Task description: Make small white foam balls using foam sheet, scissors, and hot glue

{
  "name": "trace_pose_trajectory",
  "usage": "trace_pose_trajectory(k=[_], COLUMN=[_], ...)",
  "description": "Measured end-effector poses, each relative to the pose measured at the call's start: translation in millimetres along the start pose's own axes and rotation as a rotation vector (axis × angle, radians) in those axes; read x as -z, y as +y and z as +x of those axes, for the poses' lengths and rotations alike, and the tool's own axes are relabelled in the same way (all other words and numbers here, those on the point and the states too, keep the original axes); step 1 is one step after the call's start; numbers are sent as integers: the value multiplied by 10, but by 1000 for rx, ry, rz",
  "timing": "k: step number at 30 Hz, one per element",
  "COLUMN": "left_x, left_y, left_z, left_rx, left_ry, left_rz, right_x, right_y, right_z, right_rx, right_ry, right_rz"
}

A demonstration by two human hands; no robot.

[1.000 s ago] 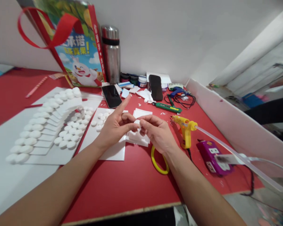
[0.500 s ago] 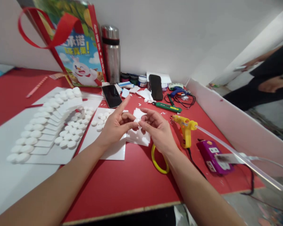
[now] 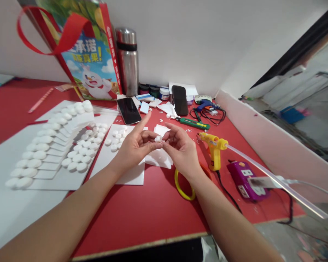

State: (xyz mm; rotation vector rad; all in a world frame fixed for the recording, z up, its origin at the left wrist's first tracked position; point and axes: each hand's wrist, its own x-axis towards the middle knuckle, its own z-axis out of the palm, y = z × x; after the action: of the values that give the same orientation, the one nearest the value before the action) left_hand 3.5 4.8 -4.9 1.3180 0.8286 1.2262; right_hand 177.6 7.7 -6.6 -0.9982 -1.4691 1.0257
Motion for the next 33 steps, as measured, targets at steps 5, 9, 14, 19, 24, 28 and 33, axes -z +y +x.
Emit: trace_pose_trajectory(k=[5,9,14,19,24,28,33], left_x=[9,31,42,39,33,28,4], left_y=[-8,-36,-78,-94,-129,-157,-112], left_z=[6,-5,-35,-50,-52,-47,-43], left_rx=[-2,-69,-167,-219,-215,-187,-184], left_ry=[14,-1,-13,-14,3,17,55], left_rz=[9,107,294,405,371,311,318], right_x=[6,8,-1,-1,-4,-21,0], right_y=[-9,-12,-4,29,19,-21,-57], right_z=[-6,-6,-19,-16,2,2,20], right_rx=[-7,-3,37,64,52,37,-96], right_ry=[-27,-26,13,13,33,25,85], right_rz=[3,9,-52,-99,-82,-47,115])
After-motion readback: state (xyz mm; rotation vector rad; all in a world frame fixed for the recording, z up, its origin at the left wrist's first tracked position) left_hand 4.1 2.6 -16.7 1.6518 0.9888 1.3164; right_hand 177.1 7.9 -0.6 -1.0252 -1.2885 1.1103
